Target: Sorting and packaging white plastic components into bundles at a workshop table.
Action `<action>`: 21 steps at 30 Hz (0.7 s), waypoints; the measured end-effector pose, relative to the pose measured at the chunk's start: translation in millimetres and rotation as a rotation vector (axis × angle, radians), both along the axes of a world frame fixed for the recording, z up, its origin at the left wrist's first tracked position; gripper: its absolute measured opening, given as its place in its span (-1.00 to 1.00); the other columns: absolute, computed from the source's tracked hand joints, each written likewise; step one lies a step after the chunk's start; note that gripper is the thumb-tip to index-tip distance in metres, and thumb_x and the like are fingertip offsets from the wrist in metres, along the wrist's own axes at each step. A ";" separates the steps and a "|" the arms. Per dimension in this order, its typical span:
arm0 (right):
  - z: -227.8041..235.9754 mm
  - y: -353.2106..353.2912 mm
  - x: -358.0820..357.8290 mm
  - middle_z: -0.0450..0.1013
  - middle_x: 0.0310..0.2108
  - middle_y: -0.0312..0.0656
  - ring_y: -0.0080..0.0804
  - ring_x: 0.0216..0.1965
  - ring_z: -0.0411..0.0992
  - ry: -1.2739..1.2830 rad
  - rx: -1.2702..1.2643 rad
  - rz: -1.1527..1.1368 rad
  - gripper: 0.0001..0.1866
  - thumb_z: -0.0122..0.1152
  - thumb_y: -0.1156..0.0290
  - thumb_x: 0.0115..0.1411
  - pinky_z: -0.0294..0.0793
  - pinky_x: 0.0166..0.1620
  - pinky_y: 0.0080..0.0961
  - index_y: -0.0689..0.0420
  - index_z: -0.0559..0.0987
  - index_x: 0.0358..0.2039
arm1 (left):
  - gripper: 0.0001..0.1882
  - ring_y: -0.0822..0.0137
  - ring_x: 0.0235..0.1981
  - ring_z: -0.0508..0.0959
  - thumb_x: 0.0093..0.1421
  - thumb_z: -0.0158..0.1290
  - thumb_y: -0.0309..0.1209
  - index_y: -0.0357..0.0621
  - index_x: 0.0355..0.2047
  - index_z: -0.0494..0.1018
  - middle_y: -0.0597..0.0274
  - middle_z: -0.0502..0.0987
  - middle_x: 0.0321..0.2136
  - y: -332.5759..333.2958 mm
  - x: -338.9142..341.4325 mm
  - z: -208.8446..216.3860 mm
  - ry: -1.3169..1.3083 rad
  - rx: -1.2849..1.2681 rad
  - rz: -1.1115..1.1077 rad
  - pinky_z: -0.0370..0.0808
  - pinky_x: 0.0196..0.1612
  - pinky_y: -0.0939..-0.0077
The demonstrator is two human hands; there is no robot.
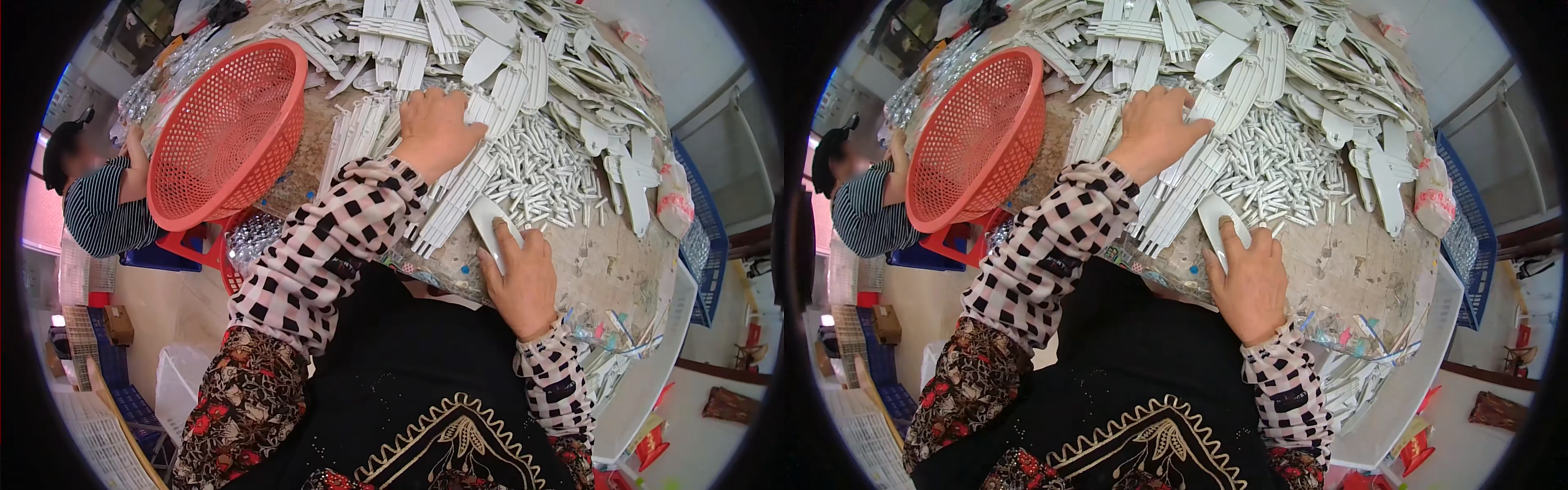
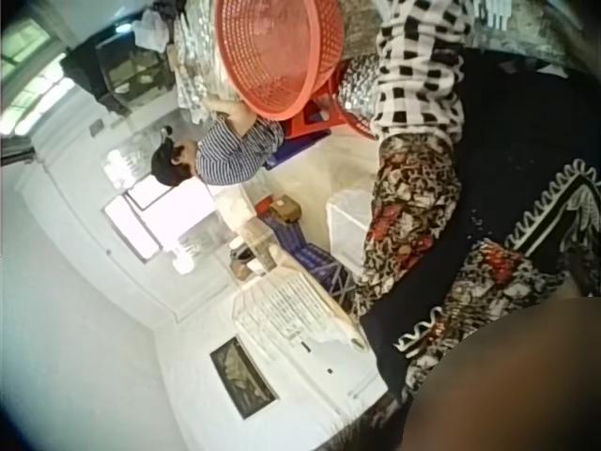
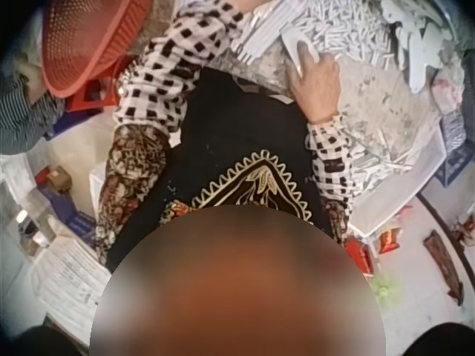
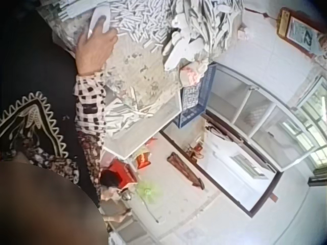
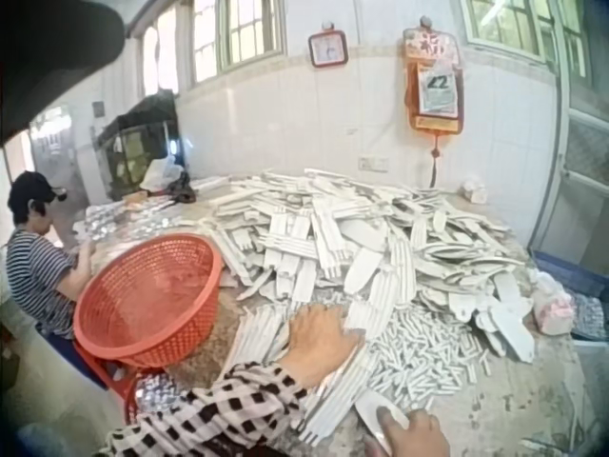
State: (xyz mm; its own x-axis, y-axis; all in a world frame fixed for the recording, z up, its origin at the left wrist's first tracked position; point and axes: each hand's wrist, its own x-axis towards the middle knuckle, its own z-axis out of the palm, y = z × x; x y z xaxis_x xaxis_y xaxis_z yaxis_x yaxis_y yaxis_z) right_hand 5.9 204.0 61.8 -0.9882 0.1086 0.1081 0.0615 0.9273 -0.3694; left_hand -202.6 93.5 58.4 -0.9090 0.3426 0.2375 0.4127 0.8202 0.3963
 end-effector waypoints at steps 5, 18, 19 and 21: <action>-1.2 -2.2 2.4 0.32 -0.22 0.10 0.05 -0.19 0.34 0.005 0.011 -0.005 -0.51 0.23 0.19 0.15 0.39 -0.14 -0.20 0.11 0.46 0.06 | -0.59 0.01 -0.12 0.47 -0.04 0.20 -0.07 -0.14 -0.33 0.58 0.04 0.56 -0.26 7.6 -21.7 -1.5 -0.103 -0.012 0.026 0.35 -0.03 0.15; -3.3 0.5 15.5 0.32 -0.20 0.11 0.06 -0.18 0.35 -0.009 0.058 -0.052 -0.49 0.22 0.23 0.15 0.39 -0.14 -0.18 0.14 0.42 0.09 | -0.74 0.21 -0.32 0.59 0.00 0.17 -0.28 -0.26 -0.46 0.52 0.05 0.59 -0.36 -4.4 -41.9 8.4 -0.518 0.784 -0.200 0.47 -0.25 0.45; -3.3 0.2 15.5 0.32 -0.20 0.11 0.06 -0.18 0.35 -0.006 0.057 -0.049 -0.49 0.22 0.23 0.15 0.39 -0.14 -0.18 0.14 0.42 0.09 | -0.74 0.21 -0.32 0.59 0.00 0.17 -0.28 -0.26 -0.46 0.52 0.05 0.59 -0.36 -8.3 -40.2 14.2 -0.513 0.783 -0.198 0.47 -0.25 0.45; -6.2 1.6 17.0 0.32 -0.22 0.11 0.07 -0.20 0.36 -0.042 0.046 -0.038 -0.49 0.20 0.27 0.14 0.39 -0.14 -0.18 0.14 0.41 0.10 | -0.81 0.29 -0.45 0.57 0.13 0.08 -0.42 -0.25 -0.29 0.41 0.09 0.55 -0.38 -13.3 -31.0 34.7 -0.485 1.347 -0.386 0.47 -0.37 0.50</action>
State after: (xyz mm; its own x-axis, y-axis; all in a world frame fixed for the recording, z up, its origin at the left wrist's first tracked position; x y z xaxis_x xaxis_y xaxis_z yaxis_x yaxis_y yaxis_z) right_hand 22.9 205.5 55.6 -0.9871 0.1424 0.0727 0.1117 0.9398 -0.3229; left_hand -233.6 80.2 93.0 -0.8968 0.3489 0.2721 0.1229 -0.3943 0.9107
